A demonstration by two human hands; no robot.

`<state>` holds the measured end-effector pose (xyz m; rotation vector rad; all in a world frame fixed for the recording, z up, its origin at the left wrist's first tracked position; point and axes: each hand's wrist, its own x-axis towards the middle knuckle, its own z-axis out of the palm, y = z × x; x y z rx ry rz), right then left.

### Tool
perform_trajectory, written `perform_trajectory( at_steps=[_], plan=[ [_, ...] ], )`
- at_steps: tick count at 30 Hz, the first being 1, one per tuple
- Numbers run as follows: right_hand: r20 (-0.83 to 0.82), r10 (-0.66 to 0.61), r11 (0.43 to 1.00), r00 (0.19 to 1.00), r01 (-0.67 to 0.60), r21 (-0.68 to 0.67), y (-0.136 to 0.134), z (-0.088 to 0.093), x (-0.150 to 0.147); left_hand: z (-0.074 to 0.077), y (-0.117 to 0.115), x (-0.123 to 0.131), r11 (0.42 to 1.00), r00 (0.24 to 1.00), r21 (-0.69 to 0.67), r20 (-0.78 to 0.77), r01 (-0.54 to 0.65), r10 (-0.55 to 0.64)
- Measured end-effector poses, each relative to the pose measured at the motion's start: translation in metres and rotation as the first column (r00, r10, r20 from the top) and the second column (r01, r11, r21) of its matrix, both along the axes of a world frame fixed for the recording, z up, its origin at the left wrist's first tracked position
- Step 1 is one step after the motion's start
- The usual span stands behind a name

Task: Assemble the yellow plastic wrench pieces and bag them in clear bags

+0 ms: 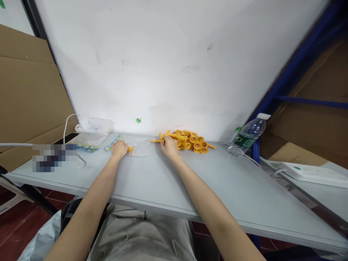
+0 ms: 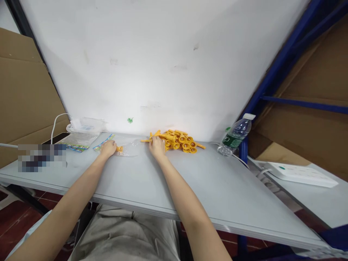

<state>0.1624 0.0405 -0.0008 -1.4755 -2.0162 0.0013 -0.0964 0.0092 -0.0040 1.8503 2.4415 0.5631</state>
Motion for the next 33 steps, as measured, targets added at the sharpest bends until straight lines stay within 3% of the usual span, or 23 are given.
perform_trajectory(
  at_steps=[6, 12, 17, 21, 27, 33],
  plan=[
    [-0.428, 0.069, 0.993, 0.901, -0.022, 0.114, -0.002, 0.018, 0.016, 0.000, 0.000, -0.001, 1.000, 1.000, -0.013, 0.026, -0.004, 0.004],
    [-0.583, 0.136, 0.980, 0.801, -0.024, 0.196, -0.017, 0.031, 0.014, 0.000, 0.000, -0.001, 1.000, 1.000, -0.016, 0.016, -0.009, 0.009],
    [-0.423, 0.311, 0.946, 0.851, -0.232, 0.228, -0.022, 0.029, 0.009, -0.001, 0.001, -0.002, 1.000, 0.999, -0.002, 0.036, -0.011, 0.011],
    [-0.261, 0.413, 0.910, 0.873, -0.381, 0.166, -0.021, 0.014, -0.003, -0.003, 0.002, -0.004, 1.000, 0.999, -0.008, 0.043, -0.006, 0.007],
    [-0.220, 0.319, 0.942, 0.922, -0.334, -0.037, -0.022, -0.011, -0.025, -0.006, 0.007, -0.005, 0.996, 0.995, -0.014, 0.037, 0.092, -0.092],
    [-0.173, 0.297, 0.927, 0.939, -0.327, -0.183, -0.025, -0.016, -0.031, -0.007, 0.008, 0.000, 0.976, 0.976, -0.033, 0.009, 0.216, -0.216]
  ],
)
